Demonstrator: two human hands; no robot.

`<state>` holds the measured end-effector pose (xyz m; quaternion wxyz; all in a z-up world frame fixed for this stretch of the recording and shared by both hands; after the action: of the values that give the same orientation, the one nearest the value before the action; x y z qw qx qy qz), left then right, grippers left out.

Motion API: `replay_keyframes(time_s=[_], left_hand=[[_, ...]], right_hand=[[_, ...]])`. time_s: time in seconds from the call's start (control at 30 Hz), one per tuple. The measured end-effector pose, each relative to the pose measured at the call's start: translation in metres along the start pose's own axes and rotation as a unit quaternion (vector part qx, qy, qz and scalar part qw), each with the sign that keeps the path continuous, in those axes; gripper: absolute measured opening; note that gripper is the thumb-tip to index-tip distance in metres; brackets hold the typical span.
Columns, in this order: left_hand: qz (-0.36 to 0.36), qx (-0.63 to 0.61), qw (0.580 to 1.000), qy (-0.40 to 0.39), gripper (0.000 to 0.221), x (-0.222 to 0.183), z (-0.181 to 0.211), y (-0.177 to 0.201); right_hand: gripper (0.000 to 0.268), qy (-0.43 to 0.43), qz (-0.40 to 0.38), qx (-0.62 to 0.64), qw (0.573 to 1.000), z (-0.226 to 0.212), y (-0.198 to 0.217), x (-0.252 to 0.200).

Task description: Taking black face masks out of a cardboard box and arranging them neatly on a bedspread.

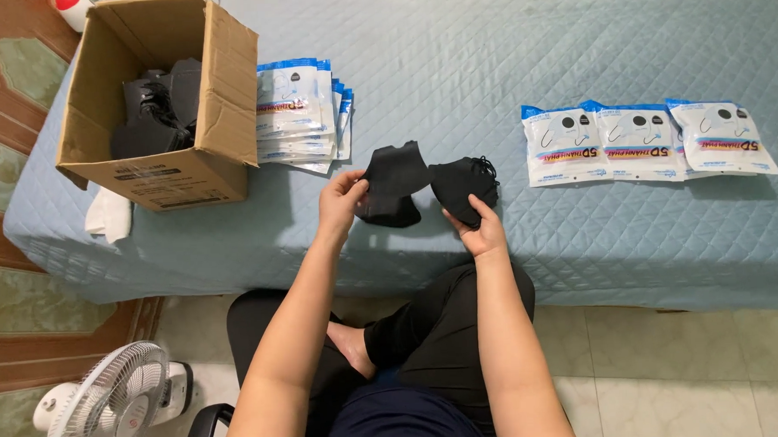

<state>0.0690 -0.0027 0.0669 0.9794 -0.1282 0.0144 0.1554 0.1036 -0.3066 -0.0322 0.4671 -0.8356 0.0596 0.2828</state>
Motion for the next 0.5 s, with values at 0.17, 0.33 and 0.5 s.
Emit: replay_keyframes(time_s=[0.17,0.33,0.5], left_hand=[[-0.004,0.129,0.991,0.036,0.023,0.024,-0.07,0.038],[-0.001,0.2,0.979,0.047,0.025,0.013,-0.061,0.042],[-0.025,0.338,0.94,0.026,0.027,0.014,-0.06,0.045]], right_hand=[[0.06,0.008,-0.004,-0.014,1.0,0.003,-0.001,-0.001],[0.065,0.012,-0.035,-0.05,0.998,0.009,-0.002,-0.003],[0.059,0.009,-0.045,-0.101,0.994,0.015,-0.004,-0.005]])
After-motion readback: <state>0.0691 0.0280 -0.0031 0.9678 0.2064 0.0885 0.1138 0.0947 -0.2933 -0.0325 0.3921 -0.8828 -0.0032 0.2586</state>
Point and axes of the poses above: each hand's wrist, its own x-axis towards the middle knuckle, its own y-axis out of the back of the hand, z = x × y, the point moved 4 cm from there along x, towards the middle knuckle, and after that the axes turned 9 degrees about -x, right-handed, at the moved point
